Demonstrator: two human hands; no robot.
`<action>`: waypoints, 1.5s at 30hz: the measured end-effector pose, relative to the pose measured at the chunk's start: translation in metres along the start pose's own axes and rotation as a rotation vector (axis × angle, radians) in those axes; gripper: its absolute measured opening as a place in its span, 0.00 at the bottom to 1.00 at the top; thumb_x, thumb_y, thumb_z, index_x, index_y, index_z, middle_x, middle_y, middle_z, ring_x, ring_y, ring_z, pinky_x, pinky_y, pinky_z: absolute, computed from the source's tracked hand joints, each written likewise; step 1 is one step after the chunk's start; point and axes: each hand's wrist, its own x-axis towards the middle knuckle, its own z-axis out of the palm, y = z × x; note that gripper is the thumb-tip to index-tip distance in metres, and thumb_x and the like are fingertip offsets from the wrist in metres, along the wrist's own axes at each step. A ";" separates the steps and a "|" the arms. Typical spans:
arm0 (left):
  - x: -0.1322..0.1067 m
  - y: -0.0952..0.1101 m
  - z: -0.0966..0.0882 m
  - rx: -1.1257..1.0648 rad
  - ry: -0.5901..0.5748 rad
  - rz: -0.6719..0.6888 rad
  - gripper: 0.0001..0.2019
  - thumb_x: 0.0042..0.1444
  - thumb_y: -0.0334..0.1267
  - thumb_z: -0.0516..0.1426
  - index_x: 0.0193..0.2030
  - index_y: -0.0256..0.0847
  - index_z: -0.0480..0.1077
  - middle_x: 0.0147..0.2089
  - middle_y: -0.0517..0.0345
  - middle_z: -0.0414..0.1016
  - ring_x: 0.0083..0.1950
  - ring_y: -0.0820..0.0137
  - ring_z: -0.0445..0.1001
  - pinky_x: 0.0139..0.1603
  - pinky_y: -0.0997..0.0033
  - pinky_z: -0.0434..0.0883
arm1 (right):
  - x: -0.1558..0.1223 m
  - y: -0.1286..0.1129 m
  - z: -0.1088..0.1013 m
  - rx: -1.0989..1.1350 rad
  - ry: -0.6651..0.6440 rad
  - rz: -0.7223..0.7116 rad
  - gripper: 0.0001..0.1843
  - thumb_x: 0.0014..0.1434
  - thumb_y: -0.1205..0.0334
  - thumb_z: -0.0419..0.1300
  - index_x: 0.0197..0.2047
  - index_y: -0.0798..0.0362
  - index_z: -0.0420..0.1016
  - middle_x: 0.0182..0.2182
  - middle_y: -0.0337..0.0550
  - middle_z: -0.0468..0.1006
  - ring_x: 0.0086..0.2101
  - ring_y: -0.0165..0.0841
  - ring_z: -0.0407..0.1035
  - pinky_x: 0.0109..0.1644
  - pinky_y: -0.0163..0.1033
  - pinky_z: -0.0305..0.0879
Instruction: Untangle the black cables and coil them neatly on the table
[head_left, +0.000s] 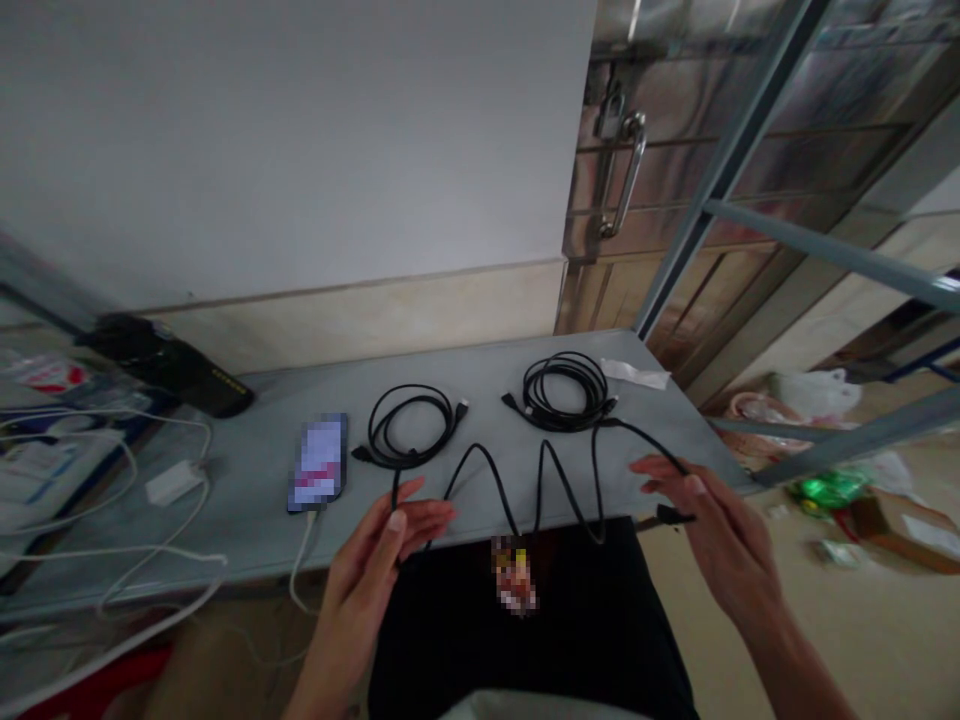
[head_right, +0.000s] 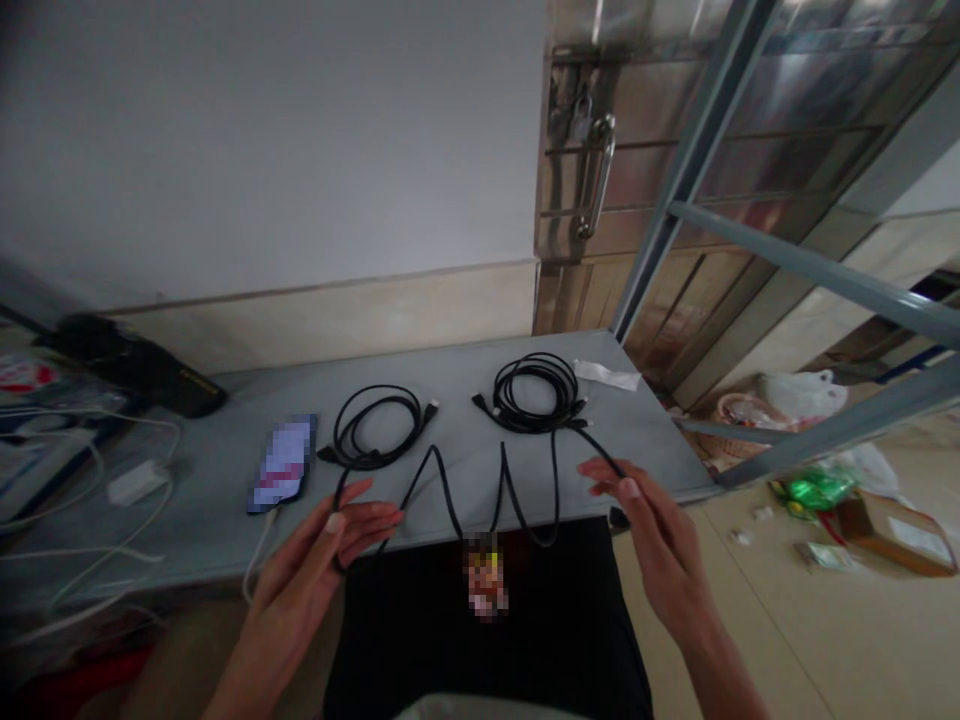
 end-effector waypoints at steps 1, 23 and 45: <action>0.000 -0.002 0.006 -0.008 -0.022 -0.024 0.28 0.70 0.57 0.66 0.68 0.41 0.78 0.58 0.40 0.88 0.62 0.47 0.86 0.65 0.46 0.83 | -0.004 -0.003 0.012 -0.004 -0.077 0.037 0.22 0.82 0.43 0.54 0.59 0.46 0.84 0.56 0.50 0.85 0.50 0.42 0.81 0.57 0.47 0.78; -0.024 0.000 0.031 -0.248 -0.144 -0.207 0.24 0.68 0.60 0.67 0.54 0.41 0.85 0.23 0.68 0.60 0.26 0.70 0.64 0.58 0.52 0.77 | -0.084 -0.021 0.153 -0.264 -0.717 -0.460 0.18 0.76 0.63 0.65 0.65 0.48 0.71 0.59 0.50 0.84 0.59 0.46 0.80 0.68 0.54 0.78; 0.056 0.017 -0.041 0.772 0.201 0.330 0.28 0.67 0.69 0.58 0.33 0.46 0.77 0.34 0.53 0.81 0.39 0.56 0.77 0.43 0.60 0.73 | 0.048 -0.022 0.194 -0.660 -0.582 -0.986 0.10 0.75 0.70 0.64 0.55 0.49 0.82 0.69 0.57 0.75 0.75 0.49 0.59 0.73 0.59 0.67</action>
